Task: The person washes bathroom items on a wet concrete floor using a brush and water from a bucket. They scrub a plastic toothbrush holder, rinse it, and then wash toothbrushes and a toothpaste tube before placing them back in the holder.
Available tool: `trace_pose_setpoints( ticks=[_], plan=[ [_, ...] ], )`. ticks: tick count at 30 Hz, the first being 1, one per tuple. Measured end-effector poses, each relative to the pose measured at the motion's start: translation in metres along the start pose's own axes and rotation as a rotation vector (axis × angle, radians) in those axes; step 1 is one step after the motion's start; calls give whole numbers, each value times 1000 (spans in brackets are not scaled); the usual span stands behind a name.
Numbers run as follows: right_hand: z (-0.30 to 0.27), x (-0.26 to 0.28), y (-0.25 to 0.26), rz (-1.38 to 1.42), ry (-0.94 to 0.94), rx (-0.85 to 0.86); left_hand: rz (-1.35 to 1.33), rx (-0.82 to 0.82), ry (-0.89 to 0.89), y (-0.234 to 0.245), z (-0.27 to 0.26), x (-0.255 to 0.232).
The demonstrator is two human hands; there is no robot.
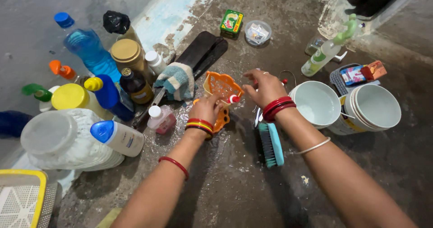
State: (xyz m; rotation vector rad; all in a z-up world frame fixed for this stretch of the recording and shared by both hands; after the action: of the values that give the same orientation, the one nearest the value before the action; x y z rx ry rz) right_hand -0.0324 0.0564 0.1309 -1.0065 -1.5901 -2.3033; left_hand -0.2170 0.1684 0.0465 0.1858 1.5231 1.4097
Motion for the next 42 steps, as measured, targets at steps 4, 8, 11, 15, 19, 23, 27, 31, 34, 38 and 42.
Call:
trace_pose_setpoints(
  ticks=[4, 8, 11, 15, 19, 23, 27, 31, 34, 38, 42],
  plan=[
    [-1, -2, 3, -12, -62, 35, 195, -38, -89, 21, 16, -6],
    [-8, -4, 3, -24, -57, 34, 184, 37, -73, 31, 29, -12],
    [-10, -7, 9, -37, 13, -5, 240, -3, -115, 37, 30, -19],
    [-13, -13, 24, -12, -29, -13, 225, -66, -121, 41, 30, -33],
    [-18, -19, 41, 3, -229, 23, 220, -18, -179, 30, 35, -58],
    [-26, -25, 51, -7, -205, 29, 411, -76, -176, 15, 39, -73],
    [-36, -41, 58, -37, -181, 20, 431, -97, -174, 12, 39, -75],
    [-42, -61, 61, -33, -157, 23, 384, -182, -184, 8, 42, -93],
    [-48, -75, 62, -69, -172, 4, 186, -227, -275, -11, 45, -119],
    [-65, -94, 61, -123, 0, -138, -242, 52, -187, -75, 45, -142],
    [-81, -111, 55, -192, -94, -221, -248, 88, -56, -150, 52, -133]
  ],
)
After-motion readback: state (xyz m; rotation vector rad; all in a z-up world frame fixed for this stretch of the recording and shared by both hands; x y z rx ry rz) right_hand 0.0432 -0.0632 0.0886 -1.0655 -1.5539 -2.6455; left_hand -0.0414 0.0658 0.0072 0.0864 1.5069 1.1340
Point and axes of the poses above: each hand's wrist, its own z-axis towards the middle knuckle, its own y-axis out of the back of the hand, x = y × z, the point moved 2 cm from there along z, towards the middle knuckle, and after that the axes turned 8 degrees about z, right-handed, at the moved point
